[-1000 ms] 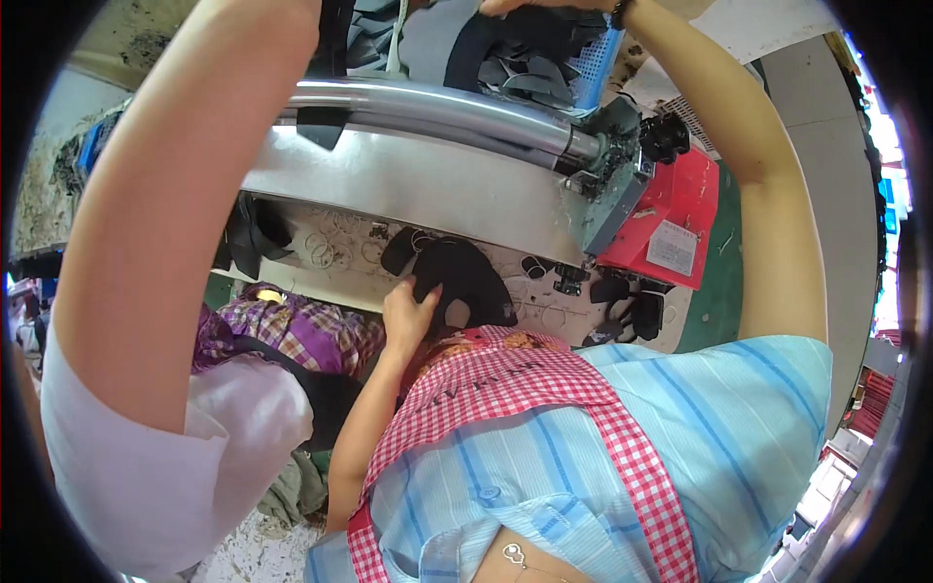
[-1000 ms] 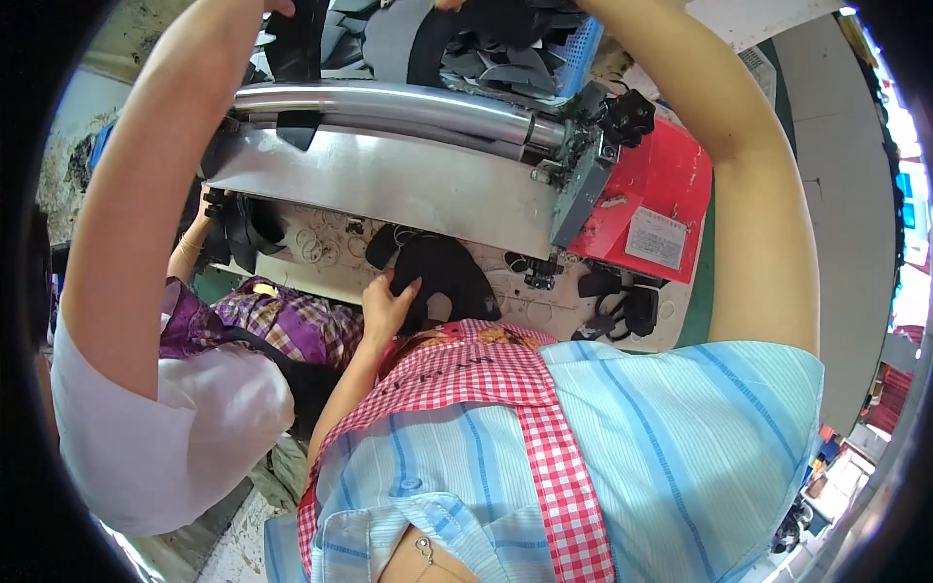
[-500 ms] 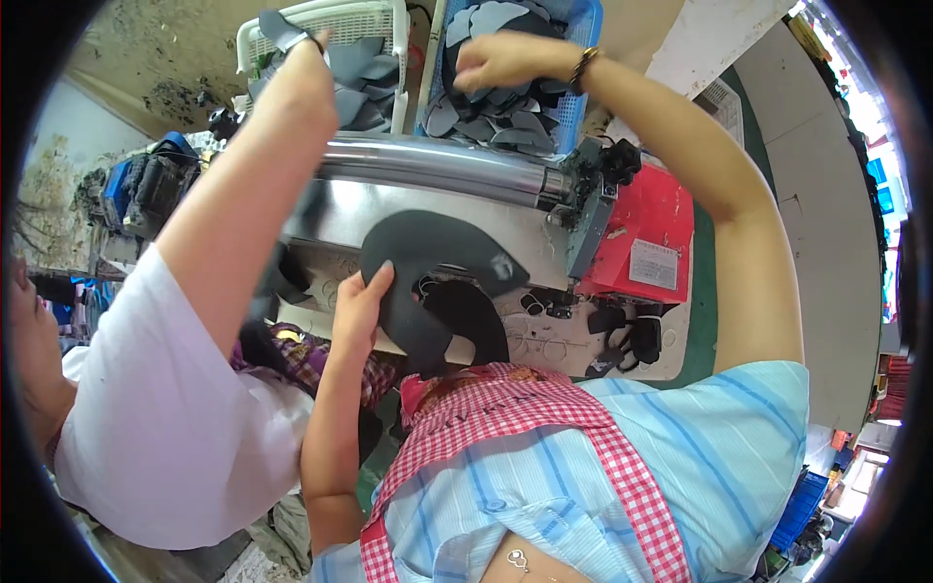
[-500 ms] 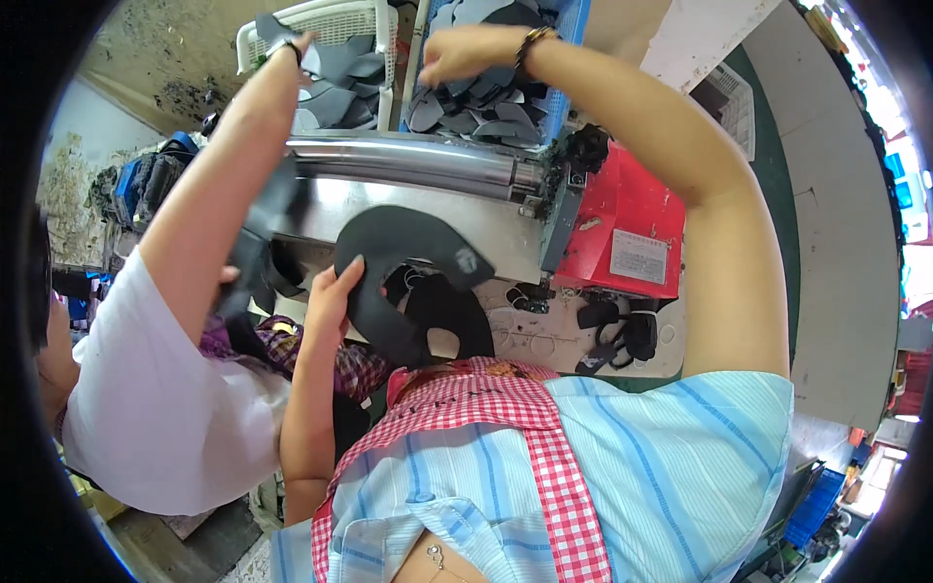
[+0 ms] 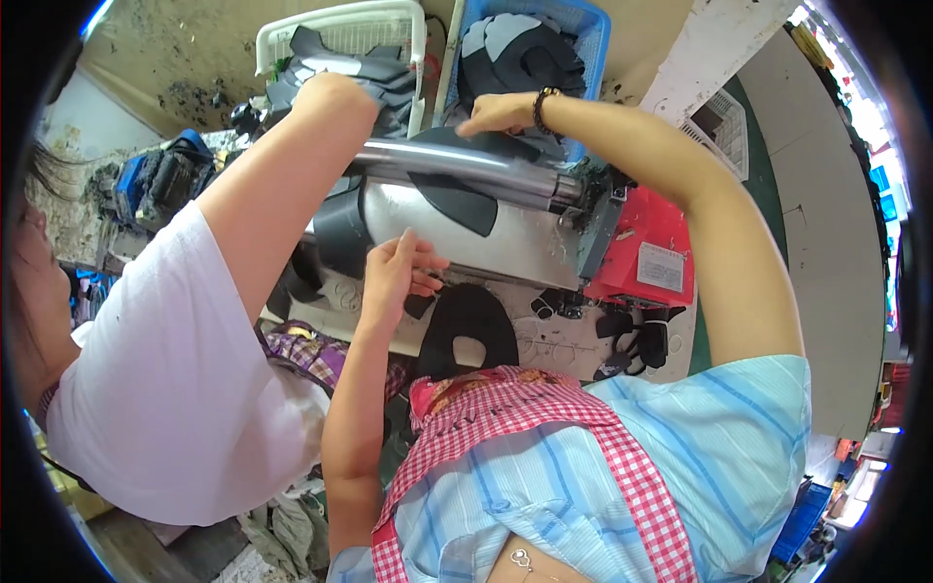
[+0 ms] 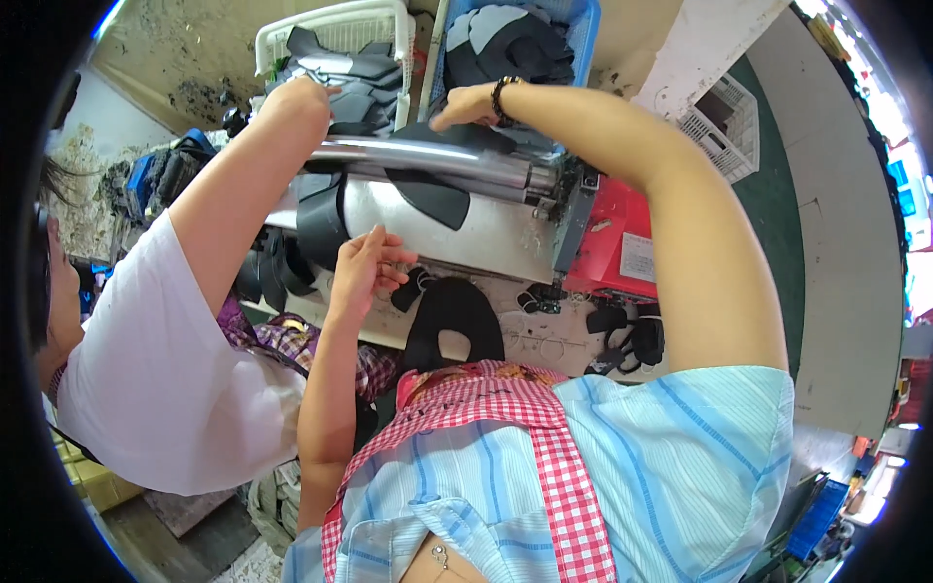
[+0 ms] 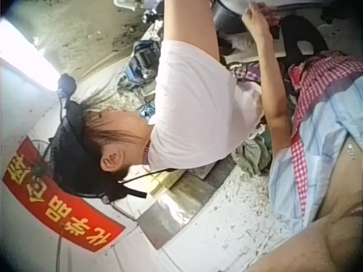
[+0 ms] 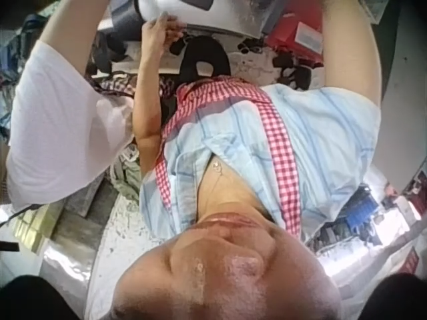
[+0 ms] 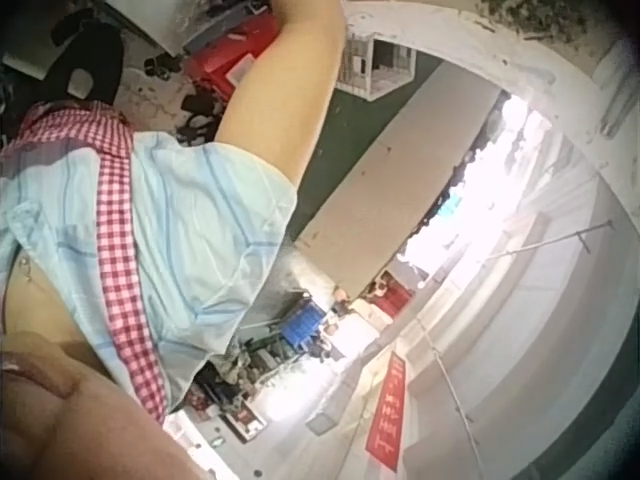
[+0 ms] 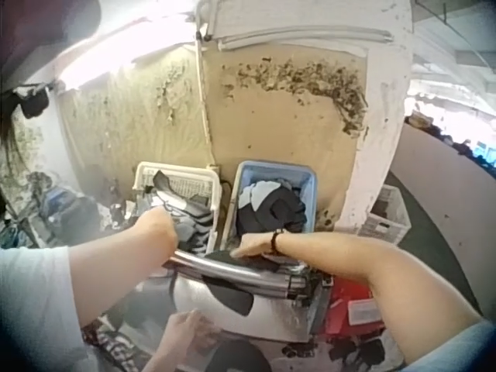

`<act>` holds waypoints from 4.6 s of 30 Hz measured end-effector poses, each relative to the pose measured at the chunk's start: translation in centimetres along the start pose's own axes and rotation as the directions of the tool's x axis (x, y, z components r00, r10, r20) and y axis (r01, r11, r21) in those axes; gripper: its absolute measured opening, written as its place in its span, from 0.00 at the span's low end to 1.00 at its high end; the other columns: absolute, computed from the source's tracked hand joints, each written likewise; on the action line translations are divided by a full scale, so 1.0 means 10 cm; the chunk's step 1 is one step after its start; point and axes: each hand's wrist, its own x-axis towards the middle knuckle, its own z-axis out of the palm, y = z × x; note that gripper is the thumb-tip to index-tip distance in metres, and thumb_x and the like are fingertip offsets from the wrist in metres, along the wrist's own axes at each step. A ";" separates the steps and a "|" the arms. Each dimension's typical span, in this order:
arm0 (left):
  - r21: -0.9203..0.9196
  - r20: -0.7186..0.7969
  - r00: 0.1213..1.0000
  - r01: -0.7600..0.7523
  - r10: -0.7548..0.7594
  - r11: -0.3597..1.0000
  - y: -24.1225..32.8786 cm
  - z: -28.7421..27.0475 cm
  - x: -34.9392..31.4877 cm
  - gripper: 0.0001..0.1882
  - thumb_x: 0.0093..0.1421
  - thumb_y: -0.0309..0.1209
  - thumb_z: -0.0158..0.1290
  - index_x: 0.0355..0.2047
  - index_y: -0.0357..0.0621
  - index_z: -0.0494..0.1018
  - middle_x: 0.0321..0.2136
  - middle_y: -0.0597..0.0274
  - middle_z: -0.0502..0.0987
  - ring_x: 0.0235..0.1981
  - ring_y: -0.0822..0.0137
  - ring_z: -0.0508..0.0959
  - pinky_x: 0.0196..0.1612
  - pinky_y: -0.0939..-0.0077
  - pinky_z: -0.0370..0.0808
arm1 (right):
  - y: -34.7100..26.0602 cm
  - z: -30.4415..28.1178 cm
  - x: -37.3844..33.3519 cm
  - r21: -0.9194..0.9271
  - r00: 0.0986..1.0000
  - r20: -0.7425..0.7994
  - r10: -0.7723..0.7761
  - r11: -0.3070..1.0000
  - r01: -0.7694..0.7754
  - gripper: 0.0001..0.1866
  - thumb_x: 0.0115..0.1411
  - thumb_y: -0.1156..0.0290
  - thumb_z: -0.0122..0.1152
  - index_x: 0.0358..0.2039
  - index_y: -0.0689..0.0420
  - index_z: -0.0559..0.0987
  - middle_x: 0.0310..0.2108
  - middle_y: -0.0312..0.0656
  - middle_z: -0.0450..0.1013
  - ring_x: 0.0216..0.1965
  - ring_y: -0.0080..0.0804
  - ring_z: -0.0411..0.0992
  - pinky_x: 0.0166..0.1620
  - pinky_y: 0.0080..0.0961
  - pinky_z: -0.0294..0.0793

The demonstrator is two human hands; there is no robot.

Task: Manually feed cut shoe upper components through a roller machine to apply glue or adhesive.

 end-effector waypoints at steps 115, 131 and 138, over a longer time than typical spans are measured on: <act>-0.418 -0.078 0.997 -0.035 0.003 0.908 -0.50 -0.12 -0.16 0.14 0.67 0.31 0.43 0.48 0.36 0.69 0.41 0.50 0.78 0.39 0.63 0.80 0.43 0.70 0.79 | -0.15 -0.36 -0.76 0.058 0.951 -0.074 -0.302 0.950 0.306 0.22 0.62 0.51 0.57 0.42 0.60 0.79 0.31 0.35 0.75 0.33 0.22 0.70 0.36 0.19 0.70; 0.853 -0.226 0.952 0.091 0.207 0.514 -1.81 0.03 -0.20 0.29 0.49 0.48 0.64 0.34 0.29 0.72 0.30 0.36 0.76 0.36 0.36 0.76 0.38 0.49 0.72 | 0.32 -0.66 0.09 0.143 0.919 -0.120 -0.375 0.910 0.389 0.17 0.46 0.66 0.70 0.34 0.62 0.78 0.25 0.39 0.76 0.29 0.26 0.75 0.33 0.27 0.74; 0.748 0.011 0.961 -0.191 0.276 0.635 -1.69 0.08 -0.42 0.12 0.49 0.33 0.63 0.26 0.38 0.74 0.38 0.48 0.76 0.36 0.50 0.75 0.39 0.64 0.72 | 1.10 -1.31 -0.11 -0.292 0.525 -0.771 -0.362 0.932 0.214 0.30 0.42 0.64 0.71 0.46 0.63 0.73 0.42 0.53 0.75 0.46 0.44 0.74 0.48 0.37 0.73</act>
